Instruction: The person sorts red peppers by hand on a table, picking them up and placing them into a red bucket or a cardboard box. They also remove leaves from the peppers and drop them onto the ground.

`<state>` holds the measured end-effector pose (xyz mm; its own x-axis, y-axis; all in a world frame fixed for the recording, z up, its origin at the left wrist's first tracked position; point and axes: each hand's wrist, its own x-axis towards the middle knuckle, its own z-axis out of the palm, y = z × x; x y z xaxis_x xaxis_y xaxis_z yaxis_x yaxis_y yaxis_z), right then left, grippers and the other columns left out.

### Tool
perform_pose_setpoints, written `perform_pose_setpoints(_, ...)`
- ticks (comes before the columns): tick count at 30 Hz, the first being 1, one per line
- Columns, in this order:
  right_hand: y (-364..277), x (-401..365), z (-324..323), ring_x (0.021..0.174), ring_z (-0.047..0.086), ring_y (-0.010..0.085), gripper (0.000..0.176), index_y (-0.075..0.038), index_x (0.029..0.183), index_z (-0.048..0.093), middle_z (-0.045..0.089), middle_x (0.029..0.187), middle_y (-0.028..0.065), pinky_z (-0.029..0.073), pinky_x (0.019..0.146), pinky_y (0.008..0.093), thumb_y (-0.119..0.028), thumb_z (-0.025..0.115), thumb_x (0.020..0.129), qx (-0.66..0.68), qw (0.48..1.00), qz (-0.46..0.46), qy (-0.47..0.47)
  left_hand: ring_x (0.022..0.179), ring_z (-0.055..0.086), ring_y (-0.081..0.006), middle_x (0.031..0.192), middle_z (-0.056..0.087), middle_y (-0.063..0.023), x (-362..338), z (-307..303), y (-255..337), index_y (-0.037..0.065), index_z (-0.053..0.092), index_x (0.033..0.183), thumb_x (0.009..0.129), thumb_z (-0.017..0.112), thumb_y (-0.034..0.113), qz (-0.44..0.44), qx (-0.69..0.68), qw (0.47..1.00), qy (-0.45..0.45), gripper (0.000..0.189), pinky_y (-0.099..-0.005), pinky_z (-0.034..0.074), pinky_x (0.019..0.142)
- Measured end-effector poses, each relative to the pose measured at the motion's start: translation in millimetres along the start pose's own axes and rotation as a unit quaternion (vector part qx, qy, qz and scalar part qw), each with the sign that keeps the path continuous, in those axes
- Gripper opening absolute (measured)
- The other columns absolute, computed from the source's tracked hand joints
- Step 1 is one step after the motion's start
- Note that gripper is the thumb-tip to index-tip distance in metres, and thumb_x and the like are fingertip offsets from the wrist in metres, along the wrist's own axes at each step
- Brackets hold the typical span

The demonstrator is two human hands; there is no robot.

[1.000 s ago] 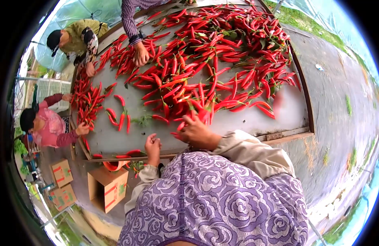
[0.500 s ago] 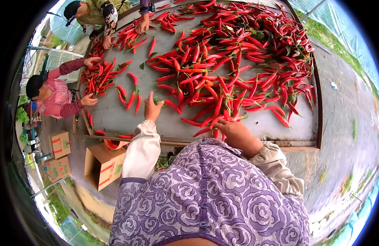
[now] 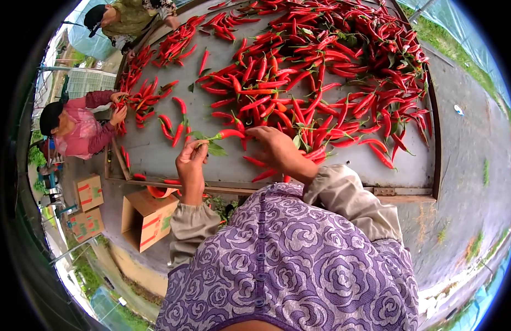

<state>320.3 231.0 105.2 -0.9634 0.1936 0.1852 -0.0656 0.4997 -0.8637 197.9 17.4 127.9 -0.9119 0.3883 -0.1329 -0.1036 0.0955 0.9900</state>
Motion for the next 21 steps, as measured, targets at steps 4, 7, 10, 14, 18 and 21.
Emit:
perform_pose_setpoints(4,-8.5,18.5,32.1,0.101,0.061,0.0353,0.047,-0.007,0.122,0.057,0.065,0.105,0.0158,0.050,0.088,0.0418,-0.018,0.072,0.079,-0.011,0.994,-0.095,0.051,0.073,0.049,-0.0056,0.093,0.057,0.0016,-22.6,13.3,19.6,0.003,0.068,0.098,0.092,0.064,0.005,0.009,-0.105,0.992,-0.070,0.007,-0.0218,0.040,0.065)
perform_pose_setpoints(7,-20.2,7.2,22.3,0.090,0.063,0.0356,0.041,-0.005,0.118,0.058,0.064,0.097,0.0156,0.051,0.076,0.0435,-0.012,0.070,0.079,0.020,0.996,-0.069,-0.050,0.092,0.056,-0.0159,0.121,0.053,-0.0067,-29.7,17.2,18.8,0.005,0.065,0.099,0.089,0.067,0.008,0.069,0.009,0.996,-0.060,0.011,-0.0302,0.047,0.080)
perform_pose_setpoints(10,-22.2,-9.3,16.0,0.082,0.064,0.0374,0.039,-0.004,0.117,0.058,0.063,0.092,0.0171,0.052,0.069,0.0435,-0.008,0.068,0.080,0.000,0.994,-0.052,-0.097,0.110,0.055,-0.0280,0.128,0.054,-0.0123,-29.5,16.2,28.8,0.004,0.064,0.100,0.083,0.073,0.011,0.298,0.383,0.869,-0.095,0.020,-0.0404,0.043,0.097)
perform_pose_setpoints(14,-20.4,-25.6,1.4,0.068,0.063,0.0369,0.023,-0.003,0.101,0.060,0.061,0.079,0.0155,0.050,0.060,0.0456,-0.017,0.066,0.084,0.009,0.990,-0.095,-0.100,0.120,0.052,-0.0332,0.125,0.060,-0.0108,-42.5,29.6,1.1,0.006,0.063,0.105,0.081,0.075,0.014,0.152,0.223,0.949,-0.166,0.028,-0.0432,0.036,0.105)
perform_pose_setpoints(18,-22.7,-39.6,-14.3,0.066,0.062,0.0372,0.026,-0.003,0.096,0.060,0.061,0.075,0.0158,0.049,0.059,0.0461,-0.027,0.066,0.088,-0.005,0.991,-0.058,-0.117,0.090,0.066,-0.0278,0.104,0.068,-0.0120,-48.6,41.3,-0.9,0.000,0.062,0.103,0.091,0.067,0.019,0.076,0.257,0.920,-0.287,0.024,-0.0371,0.050,0.085)
perform_pose_setpoints(21,-23.1,-47.4,-32.7,0.065,0.061,0.0371,0.028,-0.004,0.092,0.060,0.060,0.070,0.0160,0.049,0.057,0.0463,-0.032,0.064,0.090,-0.059,0.986,-0.064,-0.141,0.080,0.061,-0.0165,0.086,0.064,-0.0063,-47.7,42.3,-3.0,-0.001,0.061,0.098,0.095,0.064,0.022,-0.010,0.197,0.913,-0.358,0.023,-0.0314,0.048,0.074)
